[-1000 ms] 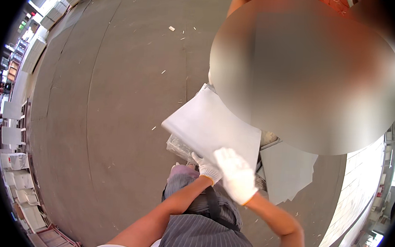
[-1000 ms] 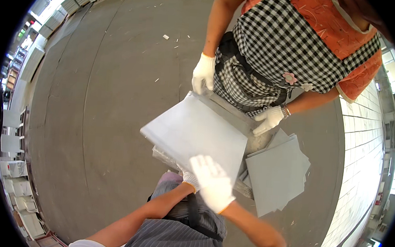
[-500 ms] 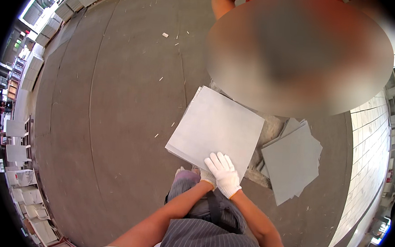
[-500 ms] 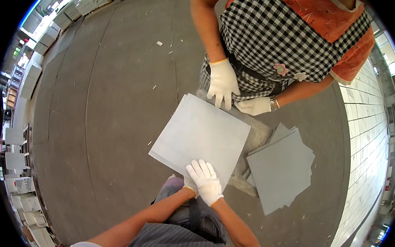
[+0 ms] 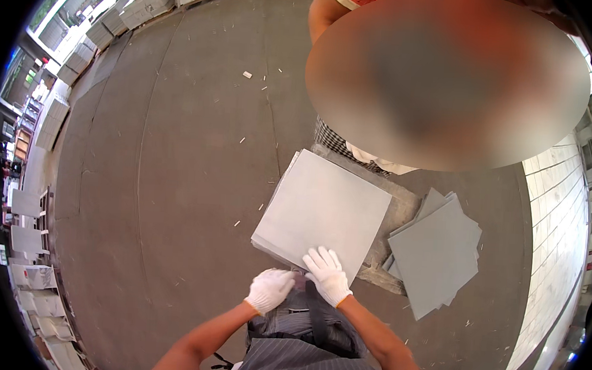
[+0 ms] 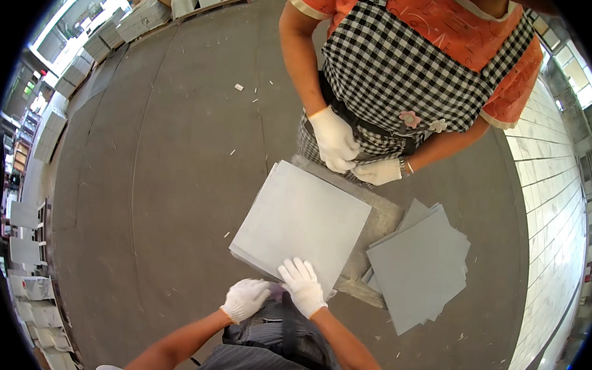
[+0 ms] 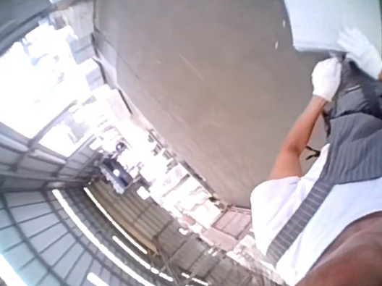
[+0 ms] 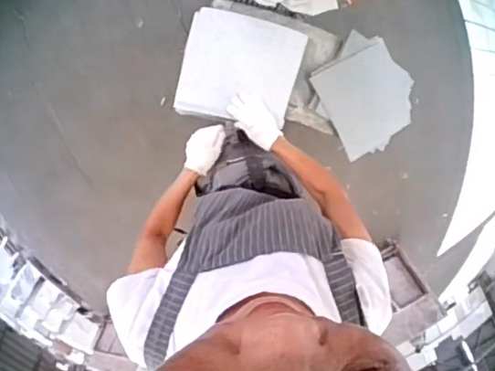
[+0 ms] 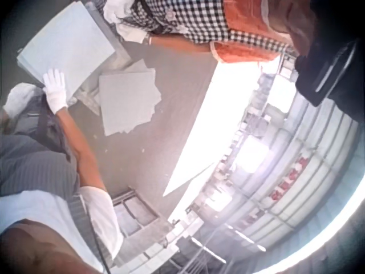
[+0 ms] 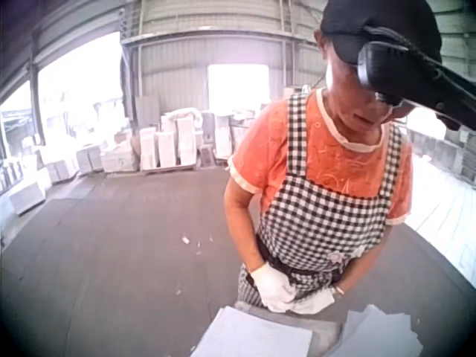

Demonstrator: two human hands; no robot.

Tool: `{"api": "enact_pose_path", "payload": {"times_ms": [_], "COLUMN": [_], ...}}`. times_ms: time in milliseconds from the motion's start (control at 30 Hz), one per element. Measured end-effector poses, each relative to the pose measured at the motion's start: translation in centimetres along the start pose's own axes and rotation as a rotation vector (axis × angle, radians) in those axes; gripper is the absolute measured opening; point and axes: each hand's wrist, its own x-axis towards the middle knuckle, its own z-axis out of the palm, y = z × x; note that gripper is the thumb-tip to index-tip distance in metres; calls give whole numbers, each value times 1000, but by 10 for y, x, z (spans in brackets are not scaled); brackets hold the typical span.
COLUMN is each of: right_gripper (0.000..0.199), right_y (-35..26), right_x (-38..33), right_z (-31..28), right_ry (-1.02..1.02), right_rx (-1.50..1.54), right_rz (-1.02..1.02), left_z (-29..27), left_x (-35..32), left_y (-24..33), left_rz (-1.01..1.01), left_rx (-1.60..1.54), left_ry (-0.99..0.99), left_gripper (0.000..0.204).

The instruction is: The person wraps gray rectangular tiles with plastic film and places them into a white box. A coworker assists by handing over tiles and holding the box open. The person uses a tape dispenser to seal the box.

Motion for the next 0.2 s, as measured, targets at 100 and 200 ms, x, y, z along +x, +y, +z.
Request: {"api": "enact_pose_path", "payload": {"times_ms": [100,200], "right_gripper": [43,41], "right_y": [2,-2], "right_x": [-7,-5], "right_z": [9,3], "right_ry": [72,205], "right_rx": [135,93], "right_rz": [115,224], "left_z": [-19,-16], "left_x": [-1,29], "left_y": [-22,-45], "left_rz": [22,-148], "left_rx": [28,36], "left_ry": [386,623], "left_gripper": [18,42]}}
